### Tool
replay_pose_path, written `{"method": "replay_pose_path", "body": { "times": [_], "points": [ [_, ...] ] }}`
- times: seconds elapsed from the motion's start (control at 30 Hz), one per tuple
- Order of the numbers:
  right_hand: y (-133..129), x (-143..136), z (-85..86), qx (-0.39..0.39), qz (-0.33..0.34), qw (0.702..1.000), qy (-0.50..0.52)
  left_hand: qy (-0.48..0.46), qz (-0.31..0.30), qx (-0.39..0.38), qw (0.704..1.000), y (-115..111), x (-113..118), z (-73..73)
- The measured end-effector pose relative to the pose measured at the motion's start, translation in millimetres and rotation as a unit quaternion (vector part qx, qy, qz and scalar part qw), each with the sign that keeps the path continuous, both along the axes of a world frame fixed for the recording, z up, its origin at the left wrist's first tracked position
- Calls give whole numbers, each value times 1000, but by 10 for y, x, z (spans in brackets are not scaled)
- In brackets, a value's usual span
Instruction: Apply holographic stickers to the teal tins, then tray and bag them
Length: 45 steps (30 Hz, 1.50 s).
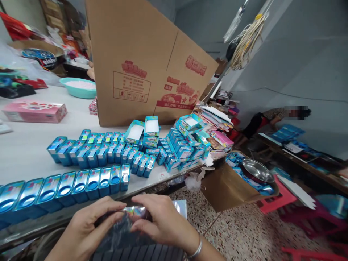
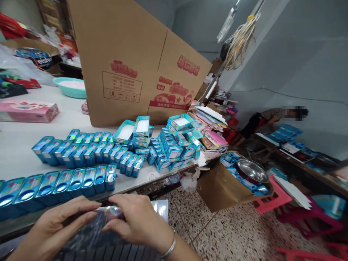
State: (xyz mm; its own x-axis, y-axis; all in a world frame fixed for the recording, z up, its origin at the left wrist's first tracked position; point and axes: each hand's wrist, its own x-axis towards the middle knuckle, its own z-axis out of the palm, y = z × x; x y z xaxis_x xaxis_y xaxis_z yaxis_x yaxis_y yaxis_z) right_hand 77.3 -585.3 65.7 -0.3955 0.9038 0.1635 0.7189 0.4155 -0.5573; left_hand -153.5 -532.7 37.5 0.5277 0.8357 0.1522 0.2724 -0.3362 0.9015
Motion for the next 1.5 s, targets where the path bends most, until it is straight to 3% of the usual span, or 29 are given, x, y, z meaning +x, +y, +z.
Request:
{"method": "replay_pose_path", "body": {
  "times": [0.17,0.37,0.43,0.5,0.57,0.63,0.8,0.93,1.07,1.33,1.5],
  "points": [
    [-101,100,3,-19,-33,999,2,13,2,-99,995,34,-89,-5],
    [-97,115,16,-29,-11,999,34,80,-30,-64,994,101,-182,-52],
    [-81,93,-19,-36,-5,998,51,111,-40,-8,993,128,-203,-74],
    [-63,57,-62,-37,0,998,59,138,-31,109,984,118,-173,-86],
    [-47,17,-95,-38,2,997,67,164,-19,230,959,64,-82,-90],
    [-41,-5,-107,-46,-7,996,76,180,-29,284,941,-8,38,-94],
    [-107,73,-90,-31,-10,999,12,157,-88,193,965,-83,194,-124],
    [-213,164,-132,-19,13,999,-41,164,-143,90,972,-56,144,-129],
    [-266,170,-251,-34,20,999,-26,163,-164,21,973,-56,91,-134],
    [-175,96,-314,-56,44,997,-8,221,-172,67,958,-166,213,-246],
    [-224,221,-240,-81,5,996,31,216,-190,29,957,-83,185,-211]
  ]
}}
